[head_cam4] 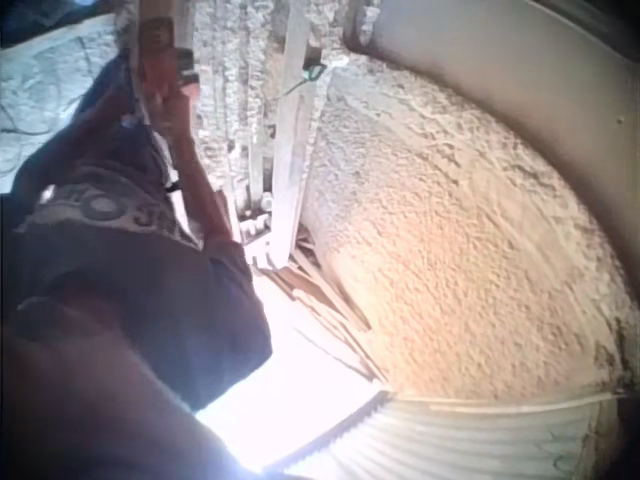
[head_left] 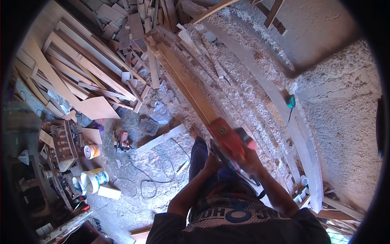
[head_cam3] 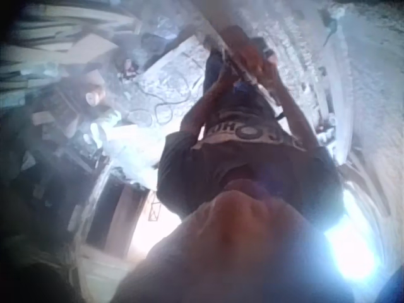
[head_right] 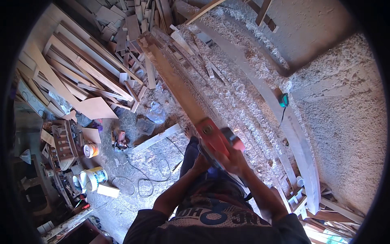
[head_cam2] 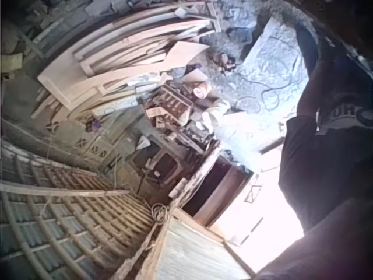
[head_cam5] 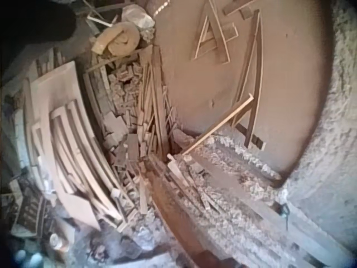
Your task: The person measures a wooden plank with a tape measure and marks it. They then use a hand saw to cut the plank along the marked line. After cutting, the person uses a power sander to smooth the surface of the wood.
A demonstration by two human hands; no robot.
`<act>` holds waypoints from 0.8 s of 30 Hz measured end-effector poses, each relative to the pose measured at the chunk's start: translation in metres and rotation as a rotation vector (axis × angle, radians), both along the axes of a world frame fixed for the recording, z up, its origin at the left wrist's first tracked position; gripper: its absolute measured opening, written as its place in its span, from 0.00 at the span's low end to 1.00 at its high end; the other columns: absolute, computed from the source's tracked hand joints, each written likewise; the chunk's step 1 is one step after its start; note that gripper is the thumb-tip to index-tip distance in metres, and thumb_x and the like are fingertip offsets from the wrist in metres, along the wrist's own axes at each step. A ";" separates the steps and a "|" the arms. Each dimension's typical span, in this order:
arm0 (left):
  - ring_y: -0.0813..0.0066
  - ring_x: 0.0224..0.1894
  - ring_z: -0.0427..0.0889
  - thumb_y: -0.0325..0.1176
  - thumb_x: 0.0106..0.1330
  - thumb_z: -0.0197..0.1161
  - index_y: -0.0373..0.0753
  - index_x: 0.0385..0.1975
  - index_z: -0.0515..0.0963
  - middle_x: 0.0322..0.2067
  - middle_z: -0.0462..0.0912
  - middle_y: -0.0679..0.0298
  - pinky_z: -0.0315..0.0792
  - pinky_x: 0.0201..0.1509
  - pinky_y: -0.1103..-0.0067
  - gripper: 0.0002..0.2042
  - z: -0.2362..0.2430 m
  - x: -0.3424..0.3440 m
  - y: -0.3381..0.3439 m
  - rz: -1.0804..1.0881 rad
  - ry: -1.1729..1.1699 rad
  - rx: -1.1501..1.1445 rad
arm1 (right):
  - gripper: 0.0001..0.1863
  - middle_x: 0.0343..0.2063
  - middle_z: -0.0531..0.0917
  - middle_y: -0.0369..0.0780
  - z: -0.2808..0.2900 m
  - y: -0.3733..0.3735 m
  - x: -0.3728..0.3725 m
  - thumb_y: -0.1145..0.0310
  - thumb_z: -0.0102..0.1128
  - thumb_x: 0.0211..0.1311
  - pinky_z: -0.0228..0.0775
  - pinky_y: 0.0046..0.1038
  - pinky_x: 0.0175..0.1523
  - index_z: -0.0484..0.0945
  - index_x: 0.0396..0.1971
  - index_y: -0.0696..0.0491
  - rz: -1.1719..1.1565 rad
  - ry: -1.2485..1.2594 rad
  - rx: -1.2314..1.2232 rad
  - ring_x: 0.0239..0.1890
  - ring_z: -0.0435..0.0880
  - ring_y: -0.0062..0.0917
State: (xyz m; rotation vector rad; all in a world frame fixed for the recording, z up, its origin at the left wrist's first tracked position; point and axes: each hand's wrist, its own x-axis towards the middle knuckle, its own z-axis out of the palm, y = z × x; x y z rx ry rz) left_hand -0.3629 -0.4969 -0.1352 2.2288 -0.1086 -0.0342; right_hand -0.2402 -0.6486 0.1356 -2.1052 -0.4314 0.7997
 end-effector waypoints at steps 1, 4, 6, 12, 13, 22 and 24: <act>0.38 0.78 0.40 0.58 0.48 0.79 0.33 0.75 0.47 0.75 0.36 0.36 0.50 0.78 0.59 0.61 0.008 -0.005 -0.008 0.046 -0.022 0.080 | 0.32 0.35 0.86 0.53 0.003 -0.019 -0.012 0.46 0.52 0.69 0.78 0.43 0.45 0.68 0.67 0.48 -0.027 0.027 0.038 0.41 0.88 0.46; 0.38 0.78 0.40 0.59 0.46 0.80 0.33 0.75 0.46 0.75 0.36 0.36 0.48 0.78 0.58 0.63 0.022 -0.012 -0.006 0.069 0.039 0.111 | 0.30 0.32 0.86 0.51 0.007 -0.012 -0.008 0.47 0.52 0.70 0.78 0.39 0.41 0.71 0.64 0.50 -0.046 0.033 0.077 0.37 0.89 0.43; 0.39 0.78 0.37 0.59 0.44 0.81 0.33 0.76 0.43 0.75 0.34 0.35 0.46 0.79 0.58 0.66 0.032 -0.008 0.004 0.079 0.107 -0.076 | 0.28 0.30 0.86 0.50 0.006 0.017 0.009 0.47 0.51 0.70 0.78 0.37 0.38 0.74 0.61 0.51 -0.044 0.018 0.070 0.35 0.89 0.41; 0.42 0.79 0.33 0.52 0.46 0.82 0.34 0.76 0.37 0.76 0.32 0.36 0.42 0.80 0.62 0.66 0.088 0.032 0.022 0.227 0.163 -0.323 | 0.28 0.38 0.86 0.54 -0.010 0.138 0.101 0.45 0.54 0.69 0.78 0.45 0.45 0.74 0.59 0.50 0.023 -0.178 0.147 0.44 0.86 0.52; 0.42 0.79 0.34 0.51 0.47 0.82 0.33 0.76 0.38 0.76 0.34 0.37 0.43 0.80 0.62 0.65 0.095 0.044 0.024 0.290 0.126 -0.340 | 0.28 0.40 0.85 0.55 -0.012 0.158 0.117 0.45 0.55 0.69 0.78 0.46 0.46 0.74 0.58 0.50 0.039 -0.203 0.148 0.46 0.86 0.53; 0.41 0.76 0.47 0.39 0.58 0.75 0.30 0.72 0.55 0.73 0.48 0.39 0.50 0.78 0.64 0.46 0.123 0.111 0.049 0.372 0.174 -0.456 | 0.30 0.27 0.86 0.44 -0.038 0.307 0.230 0.37 0.50 0.70 0.78 0.36 0.37 0.79 0.53 0.49 -0.069 -0.114 0.190 0.31 0.89 0.34; 0.42 0.79 0.37 0.39 0.58 0.75 0.31 0.73 0.51 0.76 0.38 0.38 0.49 0.78 0.62 0.48 0.128 0.111 0.048 0.399 0.109 -0.395 | 0.29 0.23 0.84 0.42 -0.030 0.331 0.247 0.37 0.51 0.70 0.77 0.33 0.32 0.79 0.52 0.48 -0.042 -0.131 0.272 0.25 0.87 0.30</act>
